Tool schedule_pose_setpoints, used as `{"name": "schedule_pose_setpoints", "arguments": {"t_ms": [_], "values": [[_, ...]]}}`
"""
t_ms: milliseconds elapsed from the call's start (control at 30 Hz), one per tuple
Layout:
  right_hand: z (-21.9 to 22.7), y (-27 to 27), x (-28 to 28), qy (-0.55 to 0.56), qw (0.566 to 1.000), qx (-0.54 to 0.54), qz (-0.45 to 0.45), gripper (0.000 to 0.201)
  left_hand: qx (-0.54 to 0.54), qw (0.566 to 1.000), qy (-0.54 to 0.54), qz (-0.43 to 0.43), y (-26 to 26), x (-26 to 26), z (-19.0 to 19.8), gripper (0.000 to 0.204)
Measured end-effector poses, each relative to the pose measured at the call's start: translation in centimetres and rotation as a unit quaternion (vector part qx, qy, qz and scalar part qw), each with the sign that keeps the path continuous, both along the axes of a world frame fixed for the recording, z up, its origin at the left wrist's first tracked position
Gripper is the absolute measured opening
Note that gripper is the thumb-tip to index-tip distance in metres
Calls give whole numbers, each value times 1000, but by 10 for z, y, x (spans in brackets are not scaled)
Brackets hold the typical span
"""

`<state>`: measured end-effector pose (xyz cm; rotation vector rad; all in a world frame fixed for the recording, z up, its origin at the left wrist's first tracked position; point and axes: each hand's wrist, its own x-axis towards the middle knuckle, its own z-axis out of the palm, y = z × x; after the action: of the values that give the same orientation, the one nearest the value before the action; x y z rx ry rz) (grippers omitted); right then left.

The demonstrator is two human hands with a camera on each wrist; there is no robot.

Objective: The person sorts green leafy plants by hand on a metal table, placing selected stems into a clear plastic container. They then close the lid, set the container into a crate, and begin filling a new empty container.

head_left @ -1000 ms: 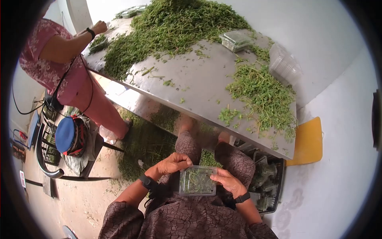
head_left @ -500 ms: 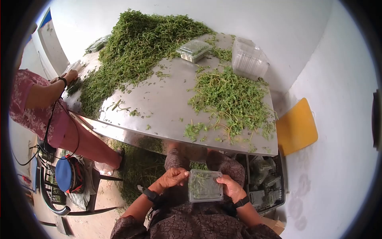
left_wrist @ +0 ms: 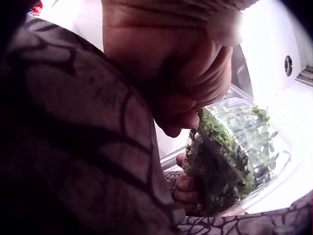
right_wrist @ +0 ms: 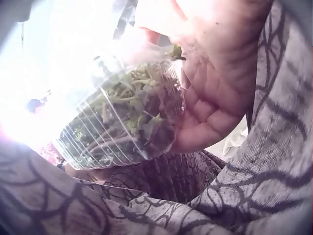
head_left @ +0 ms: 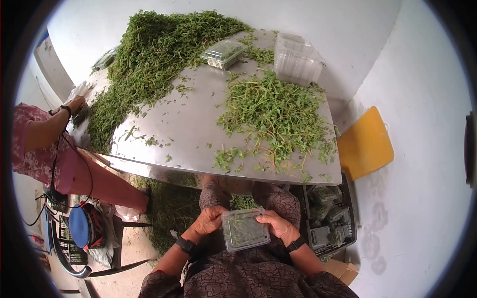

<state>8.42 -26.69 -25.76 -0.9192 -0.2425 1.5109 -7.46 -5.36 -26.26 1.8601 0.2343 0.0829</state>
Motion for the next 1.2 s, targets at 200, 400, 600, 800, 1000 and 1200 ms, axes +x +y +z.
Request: {"name": "schedule_pose_setpoints", "arguments": {"t_ms": [200,400,600,800,1000,1200], "values": [[-4,0,2,0,1000,-4,2,45,45,999,-22,4,-2,1,7,19],[2,4,2,6,1000,-7,7,44,-14,1000,-4,5,0,1,5,19],[-1,4,0,-39,999,-18,-8,39,-10,999,30,-10,0,3,16,15],[-2,6,-2,-90,996,2,-5,36,32,999,17,1,1,1,12,12],[-10,1,-2,-77,997,23,-18,32,-2,1000,6,-10,5,1,1,11],[10,-33,0,-11,996,6,-91,31,-25,997,79,5,11,-1,6,13]]}}
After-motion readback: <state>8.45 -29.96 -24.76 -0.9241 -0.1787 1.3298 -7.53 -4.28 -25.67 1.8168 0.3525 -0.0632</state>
